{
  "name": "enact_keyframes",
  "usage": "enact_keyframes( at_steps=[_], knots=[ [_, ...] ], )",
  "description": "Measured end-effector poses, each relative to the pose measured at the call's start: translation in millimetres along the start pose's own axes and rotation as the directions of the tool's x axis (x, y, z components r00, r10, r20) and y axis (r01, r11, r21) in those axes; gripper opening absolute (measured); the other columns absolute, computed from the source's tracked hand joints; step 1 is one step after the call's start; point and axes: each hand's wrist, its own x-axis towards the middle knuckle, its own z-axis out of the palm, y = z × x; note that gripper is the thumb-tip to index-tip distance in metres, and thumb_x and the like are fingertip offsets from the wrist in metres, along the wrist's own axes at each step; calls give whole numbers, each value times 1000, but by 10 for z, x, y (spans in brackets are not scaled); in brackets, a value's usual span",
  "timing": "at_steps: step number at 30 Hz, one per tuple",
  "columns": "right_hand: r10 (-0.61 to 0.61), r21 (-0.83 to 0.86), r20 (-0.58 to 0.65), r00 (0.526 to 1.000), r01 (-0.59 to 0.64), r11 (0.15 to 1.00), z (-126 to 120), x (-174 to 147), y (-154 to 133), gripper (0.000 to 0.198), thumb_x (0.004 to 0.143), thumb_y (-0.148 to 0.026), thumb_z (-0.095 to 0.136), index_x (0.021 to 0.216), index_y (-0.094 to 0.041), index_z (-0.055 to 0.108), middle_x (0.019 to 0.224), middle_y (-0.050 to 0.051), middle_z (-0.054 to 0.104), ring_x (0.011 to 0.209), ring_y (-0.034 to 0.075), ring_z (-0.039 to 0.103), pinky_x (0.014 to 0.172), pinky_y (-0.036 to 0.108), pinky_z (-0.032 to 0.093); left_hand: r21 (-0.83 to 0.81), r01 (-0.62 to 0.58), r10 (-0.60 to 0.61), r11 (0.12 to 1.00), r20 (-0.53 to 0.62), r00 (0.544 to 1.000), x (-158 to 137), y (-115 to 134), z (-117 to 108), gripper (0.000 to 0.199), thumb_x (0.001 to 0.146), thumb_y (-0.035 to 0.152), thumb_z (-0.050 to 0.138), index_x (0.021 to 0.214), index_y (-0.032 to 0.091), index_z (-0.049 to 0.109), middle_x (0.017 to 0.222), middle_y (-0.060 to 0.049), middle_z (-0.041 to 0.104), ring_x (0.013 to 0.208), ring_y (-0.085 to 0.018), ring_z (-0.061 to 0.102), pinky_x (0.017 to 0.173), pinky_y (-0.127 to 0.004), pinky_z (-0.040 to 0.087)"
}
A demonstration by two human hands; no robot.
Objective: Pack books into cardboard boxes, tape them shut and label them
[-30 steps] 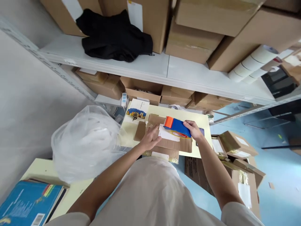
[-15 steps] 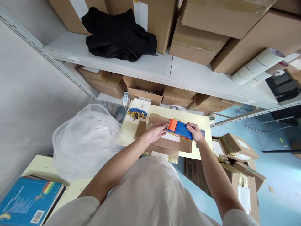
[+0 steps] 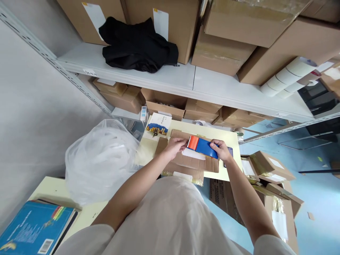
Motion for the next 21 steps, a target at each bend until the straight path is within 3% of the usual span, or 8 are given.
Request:
enact_keyframes(
  at_steps=[4, 8, 12, 15, 18, 21],
  knots=[
    [22, -82, 10, 1000, -21, 996, -38, -11, -156, 49, 71, -64, 61, 60, -17, 57, 55, -2, 48, 53, 11, 40, 50, 24, 33, 146, -87, 105, 985, -121, 987, -36, 76, -180, 27, 65, 38, 79, 72, 15, 68, 68, -4, 70, 61, -13, 64, 63, -26, 48],
    [61, -189, -16, 998, -63, 980, -312, -128, -182, 49, 72, -64, 60, 58, -17, 57, 53, -3, 47, 50, 10, 38, 48, 24, 31, 205, -105, 155, 973, -243, 958, -67, 191, -665, 31, 66, 41, 78, 78, 15, 68, 73, -7, 72, 67, -16, 68, 67, -28, 52],
    [99, -354, -41, 994, -108, 929, -486, -253, -132, 49, 74, -64, 57, 58, -17, 57, 49, -4, 43, 49, 10, 36, 47, 24, 29, 429, -75, 220, 900, -298, 929, 24, 134, -1033, 30, 71, 45, 71, 76, 16, 67, 74, -7, 72, 67, -16, 68, 66, -29, 53],
    [98, -461, -64, 993, -117, 880, -423, -275, -123, 49, 76, -63, 54, 58, -18, 57, 50, -4, 44, 51, 11, 37, 49, 24, 30, 552, -44, 252, 833, -306, 918, 133, -26, -1083, 25, 73, 42, 68, 68, 17, 66, 69, -6, 71, 68, -18, 67, 65, -30, 51],
    [81, -504, -69, 994, -104, 858, -332, -261, -124, 47, 78, -61, 53, 57, -19, 57, 50, -4, 46, 52, 11, 39, 52, 25, 33, 680, -40, 317, 732, -288, 904, 217, -212, -1036, 22, 76, 37, 65, 64, 19, 65, 73, -7, 71, 82, -22, 68, 76, -31, 49],
    [62, -510, -82, 995, -95, 855, -306, -250, -114, 46, 78, -59, 53, 56, -19, 57, 50, -3, 45, 52, 12, 39, 53, 25, 33, 767, -34, 364, 641, -265, 893, 280, -392, -991, 23, 81, 40, 58, 78, 20, 69, 87, -9, 73, 99, -26, 65, 87, -34, 45]
  ],
)
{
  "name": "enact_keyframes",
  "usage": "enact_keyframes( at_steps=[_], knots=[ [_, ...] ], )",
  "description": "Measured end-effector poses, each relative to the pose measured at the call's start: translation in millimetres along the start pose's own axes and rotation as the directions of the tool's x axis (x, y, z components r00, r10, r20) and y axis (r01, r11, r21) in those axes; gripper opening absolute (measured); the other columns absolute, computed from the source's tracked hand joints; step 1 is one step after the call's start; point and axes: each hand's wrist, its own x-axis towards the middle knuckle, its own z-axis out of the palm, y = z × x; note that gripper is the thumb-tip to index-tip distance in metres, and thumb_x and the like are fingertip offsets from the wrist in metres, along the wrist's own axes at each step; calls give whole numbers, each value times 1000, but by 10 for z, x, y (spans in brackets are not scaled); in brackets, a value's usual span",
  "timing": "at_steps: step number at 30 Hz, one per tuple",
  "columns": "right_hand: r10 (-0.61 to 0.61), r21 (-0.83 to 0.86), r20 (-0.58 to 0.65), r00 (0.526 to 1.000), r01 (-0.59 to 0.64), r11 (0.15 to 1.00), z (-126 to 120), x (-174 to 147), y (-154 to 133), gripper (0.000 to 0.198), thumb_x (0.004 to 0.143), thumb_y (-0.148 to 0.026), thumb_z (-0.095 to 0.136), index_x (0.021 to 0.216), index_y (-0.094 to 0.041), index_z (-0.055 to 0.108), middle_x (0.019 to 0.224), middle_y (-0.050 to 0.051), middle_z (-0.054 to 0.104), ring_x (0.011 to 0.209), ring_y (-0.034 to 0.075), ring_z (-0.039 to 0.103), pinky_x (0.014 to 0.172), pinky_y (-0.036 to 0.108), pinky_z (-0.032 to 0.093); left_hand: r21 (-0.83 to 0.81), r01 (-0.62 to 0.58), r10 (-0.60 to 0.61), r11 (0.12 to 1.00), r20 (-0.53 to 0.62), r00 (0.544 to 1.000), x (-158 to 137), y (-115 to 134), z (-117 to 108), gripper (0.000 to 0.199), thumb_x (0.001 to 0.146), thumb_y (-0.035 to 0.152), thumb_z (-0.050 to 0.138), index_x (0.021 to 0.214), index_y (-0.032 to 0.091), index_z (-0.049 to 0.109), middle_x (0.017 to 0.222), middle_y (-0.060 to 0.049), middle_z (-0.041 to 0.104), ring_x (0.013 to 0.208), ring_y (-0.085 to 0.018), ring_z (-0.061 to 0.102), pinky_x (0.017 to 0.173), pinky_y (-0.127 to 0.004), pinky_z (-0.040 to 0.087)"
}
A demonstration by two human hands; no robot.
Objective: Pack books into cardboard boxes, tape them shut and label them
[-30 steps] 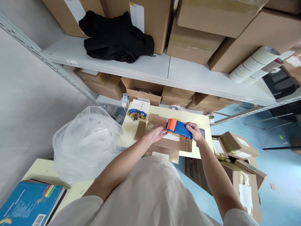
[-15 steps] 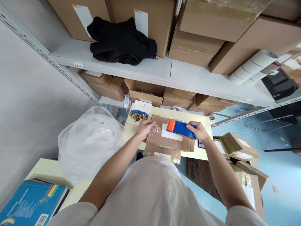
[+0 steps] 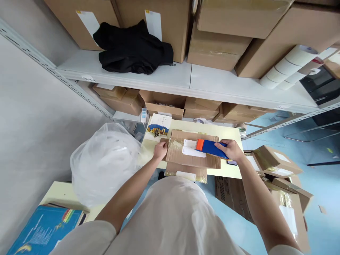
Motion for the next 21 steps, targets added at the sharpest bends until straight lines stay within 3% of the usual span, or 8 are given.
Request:
enact_keyframes(
  at_steps=[5, 7, 9, 11, 13, 14, 18, 21],
  knots=[
    [-17, 0, -8, 1000, 17, 1000, 5, -2, 6, 46, 77, -60, 54, 54, -20, 57, 50, -3, 46, 51, 12, 40, 53, 25, 33, 100, -41, 40, 994, 13, 999, -64, -66, 58, 61, 87, 58, 44, 125, 12, 56, 112, -17, 68, 111, -30, 62, 91, -43, 46],
    [-25, 8, -7, 1000, 25, 1000, 5, -6, -5, 48, 77, -61, 53, 55, -19, 58, 51, -2, 48, 51, 12, 40, 52, 26, 33, 120, -99, 98, 988, 12, 995, -129, 31, -36, 73, 87, 63, 37, 134, 8, 47, 134, -22, 54, 128, -30, 49, 101, -43, 40],
    [-28, 18, -6, 1000, 28, 999, -3, -8, -13, 48, 78, -62, 52, 57, -19, 59, 52, -2, 51, 51, 12, 41, 52, 26, 33, 206, -270, 261, 941, 69, 963, -213, 209, -132, 86, 81, 69, 41, 143, 9, 37, 153, -20, 30, 143, -28, 25, 113, -42, 25],
    [-19, 21, -4, 1000, 19, 1000, -25, -7, -9, 49, 78, -63, 52, 57, -19, 59, 52, -1, 52, 50, 12, 42, 52, 26, 33, 386, -576, 495, 721, 294, 817, -296, 411, -164, 110, 65, 75, 57, 148, 9, 26, 158, -19, 15, 147, -33, 8, 117, -47, 9],
    [-6, 20, 9, 1000, 6, 1000, -55, -2, 8, 50, 77, -64, 52, 56, -20, 57, 51, -2, 51, 51, 12, 42, 52, 26, 33, 487, -716, 523, 500, 489, 698, -357, 555, -112, 132, 49, 78, 67, 150, 7, 19, 158, -22, 10, 146, -37, 2, 116, -51, 1],
    [-1, 25, 25, 1000, 0, 1000, -71, 1, 17, 50, 78, -64, 52, 56, -19, 57, 52, -2, 51, 51, 12, 42, 52, 26, 33, 526, -727, 493, 441, 535, 686, -376, 591, -67, 139, 43, 77, 69, 150, 5, 16, 157, -24, 9, 146, -39, 2, 116, -53, 0],
    [-11, 84, 96, 995, 3, 996, -112, 34, 19, 50, 79, -65, 51, 58, -19, 57, 54, -2, 52, 54, 12, 44, 54, 25, 34, 647, -655, 399, 391, 522, 754, -398, 534, 77, 148, 41, 75, 71, 149, 0, 5, 156, -28, 7, 146, -39, 3, 116, -52, 9],
    [-25, 120, 130, 991, 10, 993, -177, 71, 28, 51, 78, -65, 51, 55, -19, 54, 52, -3, 49, 52, 10, 41, 52, 25, 33, 678, -633, 377, 375, 512, 772, -393, 471, 80, 147, 44, 73, 72, 150, 0, 0, 156, -28, 6, 146, -37, 4, 116, -50, 12]
  ],
)
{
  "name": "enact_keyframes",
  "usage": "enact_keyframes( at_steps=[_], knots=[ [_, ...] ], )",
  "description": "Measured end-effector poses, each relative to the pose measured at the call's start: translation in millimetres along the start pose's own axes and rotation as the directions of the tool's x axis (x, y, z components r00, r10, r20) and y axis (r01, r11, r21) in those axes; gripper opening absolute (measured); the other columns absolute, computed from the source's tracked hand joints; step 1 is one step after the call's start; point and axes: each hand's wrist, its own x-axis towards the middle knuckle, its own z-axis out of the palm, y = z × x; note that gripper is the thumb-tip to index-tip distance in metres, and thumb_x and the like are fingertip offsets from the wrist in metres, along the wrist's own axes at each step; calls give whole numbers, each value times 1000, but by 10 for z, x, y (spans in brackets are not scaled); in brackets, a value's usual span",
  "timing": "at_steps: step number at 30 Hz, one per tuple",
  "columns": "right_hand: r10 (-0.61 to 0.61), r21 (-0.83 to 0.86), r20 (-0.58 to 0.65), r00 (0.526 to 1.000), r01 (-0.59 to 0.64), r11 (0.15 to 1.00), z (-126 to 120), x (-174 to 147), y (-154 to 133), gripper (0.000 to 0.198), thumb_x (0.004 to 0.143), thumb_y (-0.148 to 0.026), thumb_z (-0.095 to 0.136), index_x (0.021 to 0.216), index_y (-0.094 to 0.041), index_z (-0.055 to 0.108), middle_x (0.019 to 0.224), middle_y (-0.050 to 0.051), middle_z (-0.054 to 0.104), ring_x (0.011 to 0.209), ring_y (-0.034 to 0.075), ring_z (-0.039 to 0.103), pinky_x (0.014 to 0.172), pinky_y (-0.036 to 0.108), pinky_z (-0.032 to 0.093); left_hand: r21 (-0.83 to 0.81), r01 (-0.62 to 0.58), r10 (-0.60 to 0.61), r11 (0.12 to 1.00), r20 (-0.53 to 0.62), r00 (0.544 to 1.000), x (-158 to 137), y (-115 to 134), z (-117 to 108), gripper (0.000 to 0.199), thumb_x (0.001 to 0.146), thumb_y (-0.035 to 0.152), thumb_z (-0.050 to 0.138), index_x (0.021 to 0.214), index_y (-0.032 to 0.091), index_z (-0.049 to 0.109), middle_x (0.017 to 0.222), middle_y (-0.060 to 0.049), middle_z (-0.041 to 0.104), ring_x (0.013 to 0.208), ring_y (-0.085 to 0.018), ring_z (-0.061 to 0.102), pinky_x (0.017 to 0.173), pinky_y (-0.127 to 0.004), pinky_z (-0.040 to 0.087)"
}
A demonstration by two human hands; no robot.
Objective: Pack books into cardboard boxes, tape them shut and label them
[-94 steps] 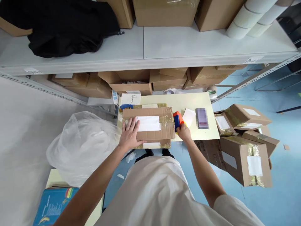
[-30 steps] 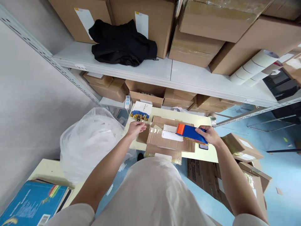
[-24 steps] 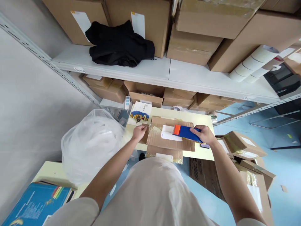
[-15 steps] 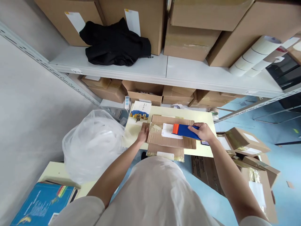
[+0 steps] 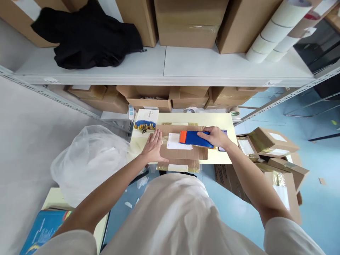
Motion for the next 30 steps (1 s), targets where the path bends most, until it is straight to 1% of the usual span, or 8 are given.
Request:
enact_keyframes(
  at_steps=[3, 6, 9, 13, 19, 22, 27, 30],
  knots=[
    [-5, -7, 34, 999, 5, 1000, -221, -43, 188, 52, 77, -65, 53, 52, -20, 50, 49, -4, 43, 49, 9, 37, 48, 25, 30, 34, 20, -21, 999, 29, 999, -7, -4, -21, 145, 45, 70, 73, 150, 1, -1, 157, -26, 4, 146, -37, 5, 116, -50, 11],
    [16, -6, 58, 998, -15, 1000, -540, -188, 662, 50, 75, -64, 57, 55, -19, 55, 49, -3, 47, 49, 10, 40, 47, 24, 31, 64, 36, -40, 997, 60, 997, 12, 43, -53, 144, 47, 70, 72, 150, 1, -2, 157, -25, 2, 146, -37, 3, 116, -51, 9],
    [180, -12, 98, 979, -180, 984, -704, -338, 1212, 46, 72, -62, 59, 63, -17, 63, 52, -1, 55, 48, 12, 47, 47, 24, 35, 83, 43, -50, 996, 92, 994, 39, 97, -70, 143, 48, 71, 70, 150, 1, -2, 157, -25, 2, 146, -38, 2, 116, -53, 7],
    [206, 103, 118, 971, -219, 970, -454, -339, 1577, 45, 71, -61, 58, 60, -17, 59, 53, 0, 54, 49, 12, 47, 47, 25, 36, 110, 53, -65, 993, 105, 992, -34, -7, -92, 142, 49, 71, 70, 149, 0, -2, 156, -27, 3, 146, -39, 4, 116, -53, 8],
    [26, 233, 155, 988, -62, 970, 97, -28, 1410, 43, 73, -58, 58, 58, -18, 55, 52, -2, 48, 50, 11, 43, 49, 24, 33, 164, 63, -85, 984, 128, 988, -269, -329, -159, 143, 52, 76, 65, 148, -4, -5, 154, -33, 5, 144, -45, 5, 110, -64, -4],
    [3, 264, 191, 982, -54, 963, 223, 67, 1330, 42, 74, -57, 58, 58, -18, 53, 53, -3, 46, 50, 10, 42, 48, 24, 32, 138, 51, -70, 989, 131, 989, -116, -26, -122, 142, 52, 79, 63, 148, -5, 0, 154, -34, 4, 143, -46, 2, 111, -63, -4],
    [-15, 284, 185, 983, -39, 958, 270, 47, 1371, 44, 76, -57, 56, 56, -18, 50, 53, -4, 43, 50, 9, 39, 48, 24, 31, 3, -237, 232, 972, 179, 956, 378, 885, -4, 136, 55, 86, 55, 151, 4, 5, 157, -24, 4, 145, -40, 1, 112, -58, -11],
    [14, 297, 194, 981, -72, 952, 220, -38, 1437, 45, 76, -59, 56, 57, -18, 50, 53, -4, 42, 49, 9, 40, 47, 23, 30, -30, -286, 287, 958, 171, 943, 490, 1126, 27, 125, 63, 80, 54, 152, 8, 5, 158, -19, 6, 146, -36, 2, 114, -54, -12]
  ],
)
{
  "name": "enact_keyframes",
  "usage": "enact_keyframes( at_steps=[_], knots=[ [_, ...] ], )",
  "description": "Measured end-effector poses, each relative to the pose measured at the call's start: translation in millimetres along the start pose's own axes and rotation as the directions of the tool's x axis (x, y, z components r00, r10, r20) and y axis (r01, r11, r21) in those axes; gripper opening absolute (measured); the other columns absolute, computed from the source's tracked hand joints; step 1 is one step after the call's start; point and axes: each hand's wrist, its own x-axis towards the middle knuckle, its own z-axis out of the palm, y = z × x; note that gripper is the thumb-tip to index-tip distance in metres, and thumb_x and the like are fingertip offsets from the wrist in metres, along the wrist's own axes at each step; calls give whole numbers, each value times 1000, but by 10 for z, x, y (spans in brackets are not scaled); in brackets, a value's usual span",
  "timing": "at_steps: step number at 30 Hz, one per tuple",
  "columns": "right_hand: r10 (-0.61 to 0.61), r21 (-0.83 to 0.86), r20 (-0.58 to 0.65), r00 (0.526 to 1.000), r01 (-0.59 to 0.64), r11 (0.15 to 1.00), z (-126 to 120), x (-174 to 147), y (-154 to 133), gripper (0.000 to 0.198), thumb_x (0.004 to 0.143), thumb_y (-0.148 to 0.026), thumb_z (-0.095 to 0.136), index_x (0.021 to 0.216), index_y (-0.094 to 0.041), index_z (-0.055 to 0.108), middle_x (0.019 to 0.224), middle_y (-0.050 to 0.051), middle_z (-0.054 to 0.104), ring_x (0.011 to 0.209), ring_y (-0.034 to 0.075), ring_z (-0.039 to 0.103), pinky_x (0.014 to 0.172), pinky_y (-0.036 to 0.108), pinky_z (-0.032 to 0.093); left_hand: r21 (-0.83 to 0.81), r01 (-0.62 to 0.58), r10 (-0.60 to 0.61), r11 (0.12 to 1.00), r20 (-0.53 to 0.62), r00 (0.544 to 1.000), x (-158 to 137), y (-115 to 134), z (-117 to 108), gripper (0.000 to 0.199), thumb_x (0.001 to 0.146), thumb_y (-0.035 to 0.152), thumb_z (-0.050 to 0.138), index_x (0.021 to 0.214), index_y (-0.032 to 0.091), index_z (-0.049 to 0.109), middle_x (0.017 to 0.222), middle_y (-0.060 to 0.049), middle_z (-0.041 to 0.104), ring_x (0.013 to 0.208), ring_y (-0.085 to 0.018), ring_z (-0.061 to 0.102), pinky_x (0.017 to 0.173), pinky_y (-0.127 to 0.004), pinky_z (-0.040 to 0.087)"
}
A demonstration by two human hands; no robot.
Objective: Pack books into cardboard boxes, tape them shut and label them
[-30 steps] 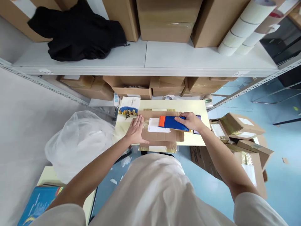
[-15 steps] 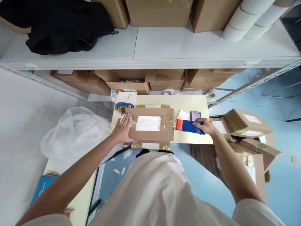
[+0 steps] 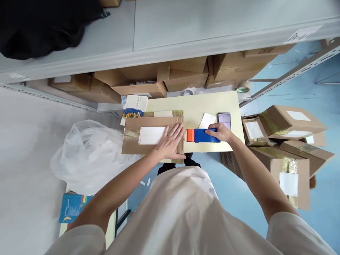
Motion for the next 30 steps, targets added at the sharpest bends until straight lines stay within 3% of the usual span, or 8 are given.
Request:
enact_keyframes(
  at_steps=[5, 8, 11, 16, 21, 25, 28, 30],
  knots=[
    [22, 10, 49, 999, -23, 1000, -181, -237, 117, 48, 76, -62, 55, 57, -18, 49, 53, -3, 43, 49, 9, 40, 46, 24, 30, 15, 45, -45, 999, 13, 999, -42, -42, 29, 121, 64, 70, 61, 152, 8, 4, 159, -19, 5, 146, -36, 3, 113, -56, -10],
    [51, -151, -5, 999, -52, 987, -319, -374, 166, 49, 77, -62, 53, 53, -19, 49, 51, -2, 44, 49, 10, 41, 48, 25, 31, 36, 52, -54, 998, 46, 998, -58, -29, 6, 119, 65, 68, 62, 152, 10, 6, 159, -19, 5, 146, -37, 3, 112, -61, -8],
    [129, -403, -58, 990, -141, 904, -299, -430, 26, 49, 79, -62, 50, 56, -19, 57, 52, 1, 52, 53, 15, 50, 53, 27, 36, 79, 55, -60, 995, 55, 997, -28, 76, -65, 104, 68, 63, 64, 152, 24, 17, 160, -16, 4, 145, -41, 2, 107, -68, 0],
    [274, -697, -240, 931, -361, 619, 267, -297, -682, 53, 82, -61, 46, 84, -13, 70, 76, 15, 68, 75, 27, 65, 61, 31, 44, 157, 129, -147, 979, 109, 983, 89, 304, -175, 93, 60, 66, 70, 139, 26, 46, 159, -18, 6, 142, -47, 1, 101, -68, 21],
    [235, -756, -269, 934, -356, 549, 880, -137, -1124, 41, 89, -43, 45, 96, -12, 70, 92, 20, 70, 86, 29, 67, 72, 35, 47, 159, 187, -204, 969, 98, 974, 141, 375, -165, 95, 53, 79, 65, 129, 21, 56, 159, -17, 7, 140, -50, 0, 98, -67, 26],
    [247, -718, -314, 917, -399, 570, 1017, -231, -905, 38, 91, -41, 44, 94, -13, 69, 92, 19, 71, 86, 28, 68, 74, 35, 45, 84, 188, -191, 979, 34, 981, 100, 340, -90, 93, 56, 78, 63, 130, 22, 55, 159, -16, 6, 141, -51, -1, 100, -71, 19],
    [258, -530, -525, 811, -549, 646, 1032, -440, -570, 53, 91, -56, 36, 95, -13, 67, 88, 20, 71, 81, 27, 67, 67, 31, 43, -88, 133, -137, 987, -41, 990, 36, 265, -50, 108, 59, 77, 62, 148, 24, 30, 159, -20, 2, 143, -47, -1, 101, -74, 11],
    [264, -440, -572, 777, -562, 700, 1087, -551, -356, 47, 93, -48, 34, 99, -13, 65, 89, 18, 71, 83, 27, 67, 68, 30, 41, -221, 81, -105, 972, -100, 989, -39, 188, -51, 111, 66, 75, 59, 152, 21, 13, 158, -24, 0, 144, -45, 0, 102, -73, 12]
  ],
)
